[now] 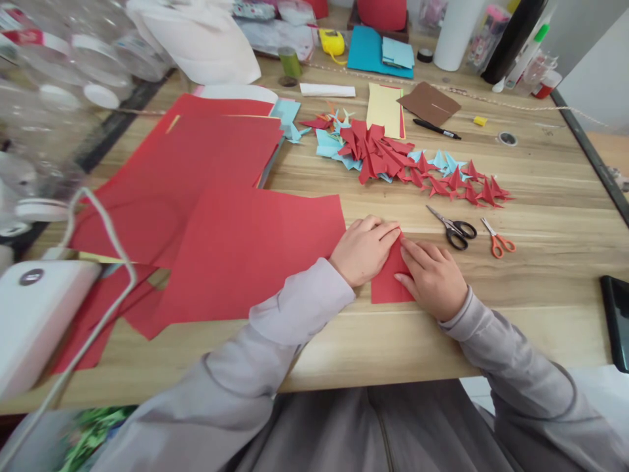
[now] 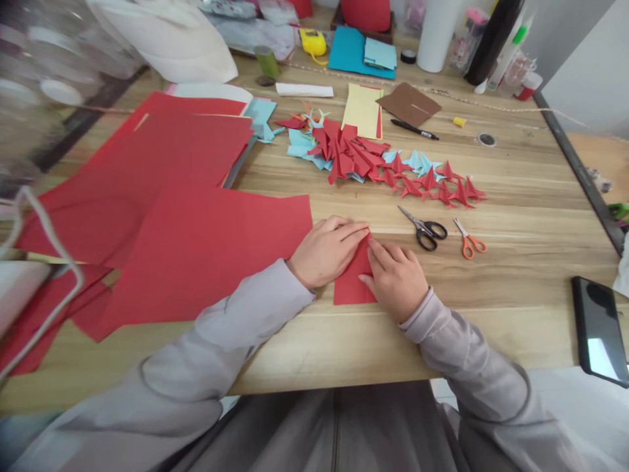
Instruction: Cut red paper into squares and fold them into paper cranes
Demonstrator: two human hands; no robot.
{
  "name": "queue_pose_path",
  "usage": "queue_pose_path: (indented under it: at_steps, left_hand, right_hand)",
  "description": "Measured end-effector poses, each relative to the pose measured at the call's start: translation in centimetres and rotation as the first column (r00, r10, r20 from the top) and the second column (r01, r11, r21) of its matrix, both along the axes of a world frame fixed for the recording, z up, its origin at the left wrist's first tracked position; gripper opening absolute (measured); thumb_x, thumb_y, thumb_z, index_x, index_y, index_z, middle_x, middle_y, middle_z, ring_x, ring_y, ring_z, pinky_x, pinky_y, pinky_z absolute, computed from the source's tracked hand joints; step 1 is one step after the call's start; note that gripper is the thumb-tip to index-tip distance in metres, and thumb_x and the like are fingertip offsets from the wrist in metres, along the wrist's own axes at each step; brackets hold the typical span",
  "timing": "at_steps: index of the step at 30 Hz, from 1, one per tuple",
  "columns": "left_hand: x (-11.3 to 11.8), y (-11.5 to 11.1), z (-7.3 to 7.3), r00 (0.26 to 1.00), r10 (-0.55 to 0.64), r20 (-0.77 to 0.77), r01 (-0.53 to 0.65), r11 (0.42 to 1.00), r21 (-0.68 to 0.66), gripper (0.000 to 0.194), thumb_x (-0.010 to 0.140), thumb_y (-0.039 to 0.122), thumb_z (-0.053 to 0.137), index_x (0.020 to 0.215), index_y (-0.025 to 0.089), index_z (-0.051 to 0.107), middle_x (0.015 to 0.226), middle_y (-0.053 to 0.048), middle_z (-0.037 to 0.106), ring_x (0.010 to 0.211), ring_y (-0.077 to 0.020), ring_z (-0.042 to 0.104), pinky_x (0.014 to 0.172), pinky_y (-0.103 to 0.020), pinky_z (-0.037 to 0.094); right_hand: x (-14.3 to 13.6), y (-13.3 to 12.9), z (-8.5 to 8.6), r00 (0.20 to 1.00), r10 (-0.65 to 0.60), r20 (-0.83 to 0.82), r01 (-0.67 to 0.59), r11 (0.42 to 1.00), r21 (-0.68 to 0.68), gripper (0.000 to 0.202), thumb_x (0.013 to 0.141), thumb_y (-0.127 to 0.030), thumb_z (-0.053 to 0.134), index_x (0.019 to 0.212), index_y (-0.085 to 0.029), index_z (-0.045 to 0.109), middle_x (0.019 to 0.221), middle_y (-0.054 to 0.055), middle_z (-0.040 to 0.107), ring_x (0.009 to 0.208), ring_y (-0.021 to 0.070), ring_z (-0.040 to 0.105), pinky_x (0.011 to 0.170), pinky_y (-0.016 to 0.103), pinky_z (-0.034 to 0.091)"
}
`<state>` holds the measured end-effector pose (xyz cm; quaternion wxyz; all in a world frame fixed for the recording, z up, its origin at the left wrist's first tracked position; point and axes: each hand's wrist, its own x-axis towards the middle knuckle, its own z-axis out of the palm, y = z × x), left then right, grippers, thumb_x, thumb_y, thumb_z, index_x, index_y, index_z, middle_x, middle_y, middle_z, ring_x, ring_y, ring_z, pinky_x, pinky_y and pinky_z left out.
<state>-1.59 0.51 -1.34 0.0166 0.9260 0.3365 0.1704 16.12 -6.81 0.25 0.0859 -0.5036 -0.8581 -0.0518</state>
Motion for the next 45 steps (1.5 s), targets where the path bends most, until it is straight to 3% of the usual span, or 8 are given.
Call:
queue_pose_path:
  at_steps: [24,33,42,45]
  left_hand:
    - [0.0,-0.2,0.5,1.000,-0.003,-0.007,0.003,0.999,-0.036,0.039,0.093,0.028,0.043,0.125,0.012,0.060,0.131,-0.012,0.060,0.106,-0.0280,0.052,0.086,-0.045,0.045]
    - [0.5,-0.9,1.2,0.999,0.052,-0.005,-0.052,0.996,-0.074,0.042,0.089,0.034,0.050,0.122,0.011,0.060,0.131,-0.011,0.060,0.109,-0.0299,0.051,0.086,-0.046,0.044]
    - [1.0,-1.5,1.7,0.992,0.049,-0.117,-0.048,0.999,0.014,0.041,0.091,0.029,0.044,0.123,0.008,0.059,0.130,-0.015,0.059,0.108,-0.0312,0.052,0.082,-0.046,0.044]
    - [1.3,-1.8,1.8,0.983,0.042,-0.179,-0.036,0.999,0.035,0.042,0.091,0.027,0.044,0.124,0.006,0.058,0.133,-0.016,0.057,0.110,-0.0319,0.052,0.081,-0.046,0.043]
  right_hand:
    - [0.6,0.3,-0.3,0.999,-0.008,-0.033,0.007,1.000,-0.028,0.033,0.094,-0.022,0.048,0.123,-0.015,0.062,0.133,0.011,0.060,0.110,0.0248,0.054,0.084,0.038,0.045]
    - [0.4,0.4,0.1,0.996,-0.042,-0.078,0.037,0.997,-0.066,0.031,0.093,-0.029,0.052,0.118,-0.015,0.065,0.133,0.009,0.060,0.108,0.0259,0.054,0.086,0.040,0.043]
    - [0.4,0.6,0.3,0.995,-0.067,-0.080,0.060,0.994,-0.096,0.039,0.092,-0.043,0.051,0.117,-0.015,0.063,0.137,0.012,0.056,0.108,0.0271,0.054,0.086,0.041,0.042]
    - [0.2,0.6,0.4,0.999,-0.024,-0.038,0.021,0.997,-0.073,0.041,0.093,-0.041,0.050,0.121,-0.012,0.060,0.140,0.014,0.053,0.114,0.0278,0.052,0.089,0.041,0.041]
